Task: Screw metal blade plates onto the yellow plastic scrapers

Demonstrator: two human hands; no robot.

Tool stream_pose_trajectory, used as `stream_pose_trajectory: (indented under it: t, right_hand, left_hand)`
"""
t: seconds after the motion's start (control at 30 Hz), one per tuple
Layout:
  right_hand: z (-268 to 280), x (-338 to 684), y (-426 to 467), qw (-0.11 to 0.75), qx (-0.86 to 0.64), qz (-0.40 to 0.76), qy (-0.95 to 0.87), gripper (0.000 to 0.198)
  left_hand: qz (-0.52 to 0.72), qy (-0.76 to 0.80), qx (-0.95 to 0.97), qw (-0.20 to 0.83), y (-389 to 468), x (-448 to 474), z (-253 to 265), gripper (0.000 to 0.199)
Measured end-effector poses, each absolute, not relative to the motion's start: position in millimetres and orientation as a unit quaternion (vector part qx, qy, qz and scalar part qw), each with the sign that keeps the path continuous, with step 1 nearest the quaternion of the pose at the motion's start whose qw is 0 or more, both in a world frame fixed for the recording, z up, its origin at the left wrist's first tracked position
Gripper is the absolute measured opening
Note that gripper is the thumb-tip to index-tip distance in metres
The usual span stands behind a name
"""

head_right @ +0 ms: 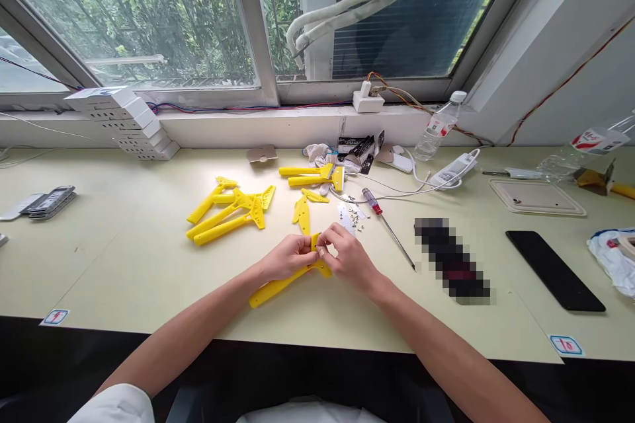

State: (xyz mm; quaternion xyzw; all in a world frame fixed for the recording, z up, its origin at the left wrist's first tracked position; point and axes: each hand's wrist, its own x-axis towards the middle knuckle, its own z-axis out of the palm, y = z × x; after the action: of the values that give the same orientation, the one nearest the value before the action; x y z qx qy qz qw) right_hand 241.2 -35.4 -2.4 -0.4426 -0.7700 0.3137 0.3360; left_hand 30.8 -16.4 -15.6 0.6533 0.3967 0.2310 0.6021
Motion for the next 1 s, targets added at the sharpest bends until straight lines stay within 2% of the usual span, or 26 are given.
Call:
stream_pose_trajectory:
  t: [0.2,0.37,0.5,0.63,0.73,0.87,1.0]
  right_hand:
    - [-1,245,-31,0.356,-0.467,0.392,-0.708,0.007]
    - [-6,242,-27,0.385,-0.464,0.526,-0.6,0.03]
    - [-6,240,-28,0.389,-0.449,0.559,-0.579,0.035]
    - [-5,247,-28,0.384,-0.448,0.602,-0.538,0.029]
    - [-6,254,-29,0.335,-0.457,0.631,-0.53,0.028]
    - [-10,256,-32,0.243,-0.436,0.643,-0.581,0.036]
    - [-11,252,-34,0.248,-0.417,0.658,-0.575,0.034]
  left_hand:
    - [0.219,0.423,0.703,0.529,-21,35,-9,0.034]
    - [0.22,0.419,0.709,0.523,-22,37,-10,0.034]
    - [0.217,0.417,0.696,0.543,-21,36,-9,0.034]
    - [0.228,0.363,0.649,0.629,-18,34,-7,0.029]
    - [0.265,0.338,0.6,0.675,-16,30,-7,0.034]
    - [0.284,0.352,0.586,0.672,-14,26,-7,0.037]
    - [0.27,0.365,0.609,0.651,-14,22,-4,0.04]
